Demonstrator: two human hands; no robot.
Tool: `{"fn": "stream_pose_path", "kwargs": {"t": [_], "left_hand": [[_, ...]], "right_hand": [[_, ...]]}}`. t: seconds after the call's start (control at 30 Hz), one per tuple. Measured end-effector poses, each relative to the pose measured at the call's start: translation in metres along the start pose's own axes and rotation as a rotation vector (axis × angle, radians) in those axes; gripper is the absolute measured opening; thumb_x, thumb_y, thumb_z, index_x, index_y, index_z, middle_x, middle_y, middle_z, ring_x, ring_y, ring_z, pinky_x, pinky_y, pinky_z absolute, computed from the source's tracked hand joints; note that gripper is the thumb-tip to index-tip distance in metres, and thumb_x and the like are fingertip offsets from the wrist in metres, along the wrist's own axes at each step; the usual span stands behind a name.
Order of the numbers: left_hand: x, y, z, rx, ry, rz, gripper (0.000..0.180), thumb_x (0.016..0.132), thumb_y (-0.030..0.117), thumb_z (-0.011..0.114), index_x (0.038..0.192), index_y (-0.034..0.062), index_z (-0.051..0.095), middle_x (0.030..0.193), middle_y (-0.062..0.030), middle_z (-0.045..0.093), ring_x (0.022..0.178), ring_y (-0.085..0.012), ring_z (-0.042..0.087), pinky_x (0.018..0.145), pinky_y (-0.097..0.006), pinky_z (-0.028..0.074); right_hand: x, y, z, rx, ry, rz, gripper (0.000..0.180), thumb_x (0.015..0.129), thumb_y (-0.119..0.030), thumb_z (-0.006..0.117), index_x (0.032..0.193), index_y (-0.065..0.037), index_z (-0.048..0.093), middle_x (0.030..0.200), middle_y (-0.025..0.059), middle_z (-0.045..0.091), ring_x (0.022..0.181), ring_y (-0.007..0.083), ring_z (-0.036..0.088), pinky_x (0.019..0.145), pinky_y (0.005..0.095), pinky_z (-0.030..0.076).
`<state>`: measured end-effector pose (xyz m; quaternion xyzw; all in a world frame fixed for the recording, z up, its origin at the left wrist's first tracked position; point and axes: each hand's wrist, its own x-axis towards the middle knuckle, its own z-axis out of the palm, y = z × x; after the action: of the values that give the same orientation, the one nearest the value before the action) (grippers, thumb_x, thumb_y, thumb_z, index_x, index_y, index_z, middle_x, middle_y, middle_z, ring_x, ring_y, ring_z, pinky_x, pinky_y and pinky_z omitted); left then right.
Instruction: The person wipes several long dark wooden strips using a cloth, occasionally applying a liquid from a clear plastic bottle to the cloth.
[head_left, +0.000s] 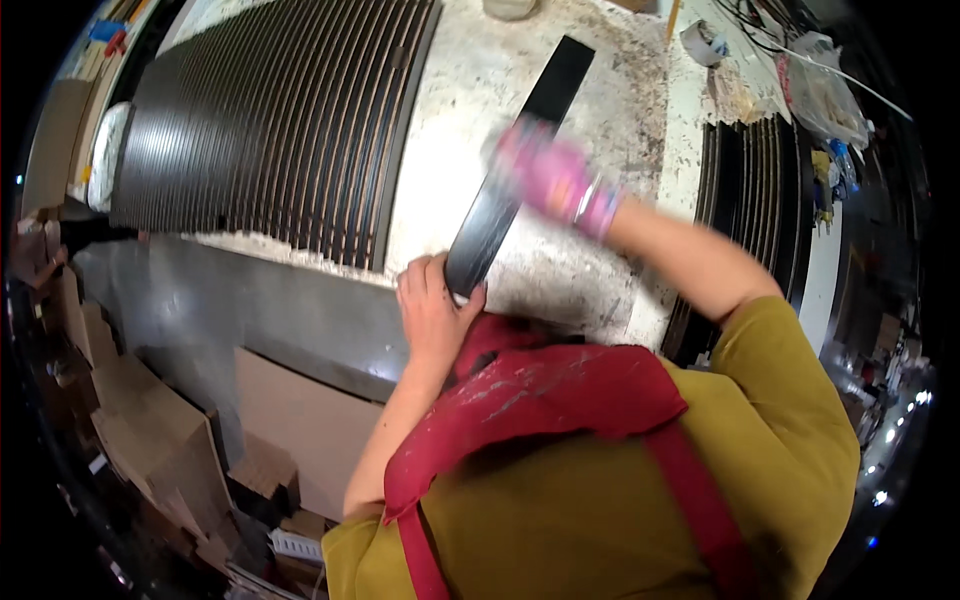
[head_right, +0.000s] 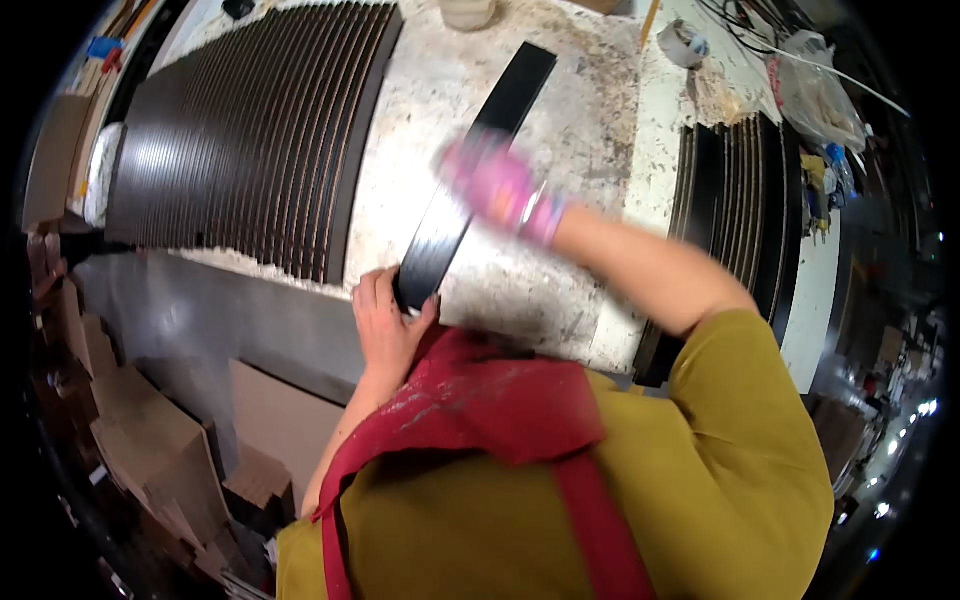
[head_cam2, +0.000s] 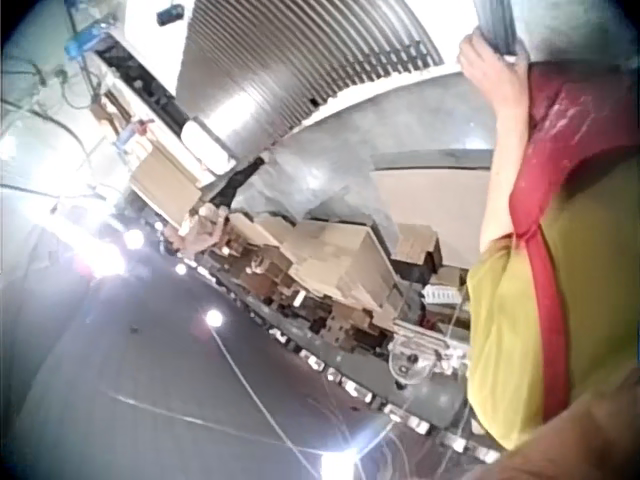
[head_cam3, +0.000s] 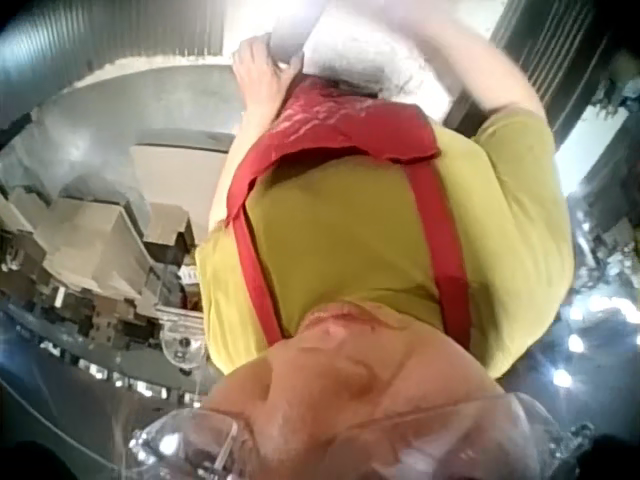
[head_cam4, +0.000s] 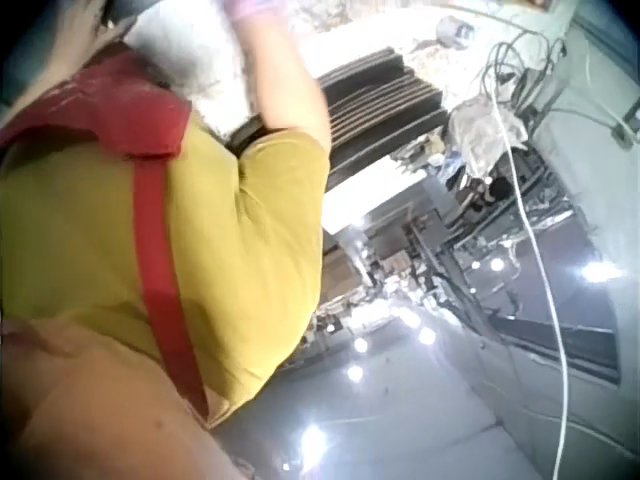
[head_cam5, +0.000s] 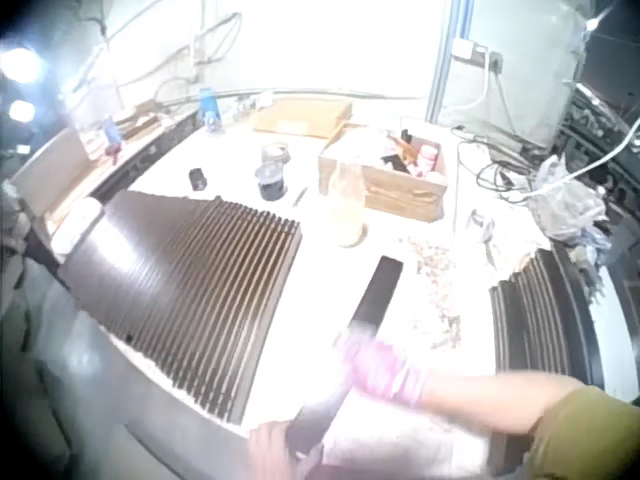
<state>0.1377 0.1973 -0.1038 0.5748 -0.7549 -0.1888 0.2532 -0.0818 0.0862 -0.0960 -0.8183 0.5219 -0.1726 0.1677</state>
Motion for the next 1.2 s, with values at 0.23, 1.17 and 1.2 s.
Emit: {"fn": "stream_pose_path", "kwargs": {"t": [0.23,1.17,1.2], "left_hand": [[-0.003,-0.016,0.013,-0.146,0.076,-0.011,0.096,0.058,0.023,0.084,0.135,-0.0018,0.034,0.107,-0.0167,0.052,0.094,-0.0315,0.049,0.086,-0.041,0.039],[0.003,-0.02,0.01,-0.103,-0.005,0.07,0.06,0.069,0.027,0.071,0.121,0.0049,0.051,0.101,-0.0148,0.053,0.093,-0.0336,0.052,0.08,-0.044,0.042],[0.005,-0.01,0.007,-0.106,-0.002,0.053,0.059,0.069,0.025,0.071,0.12,0.0051,0.052,0.103,-0.015,0.053,0.095,-0.0343,0.051,0.082,-0.044,0.042]], "right_hand": [[-0.006,-0.027,0.028,-0.521,0.257,-0.309,0.005,0.078,-0.009,0.052,0.078,-0.005,0.055,0.078,0.0124,0.061,0.075,0.0267,0.064,0.069,0.0371,0.052],[0.06,0.119,-0.053,-0.182,0.294,0.306,0.043,0.08,-0.017,0.059,0.12,-0.006,0.048,0.087,0.023,0.062,0.077,0.0395,0.062,0.065,0.0469,0.047],[0.061,0.177,-0.053,-0.146,0.378,0.386,0.037,0.083,-0.018,0.056,0.118,-0.007,0.049,0.087,0.0236,0.062,0.077,0.0394,0.061,0.065,0.0474,0.047]]}}
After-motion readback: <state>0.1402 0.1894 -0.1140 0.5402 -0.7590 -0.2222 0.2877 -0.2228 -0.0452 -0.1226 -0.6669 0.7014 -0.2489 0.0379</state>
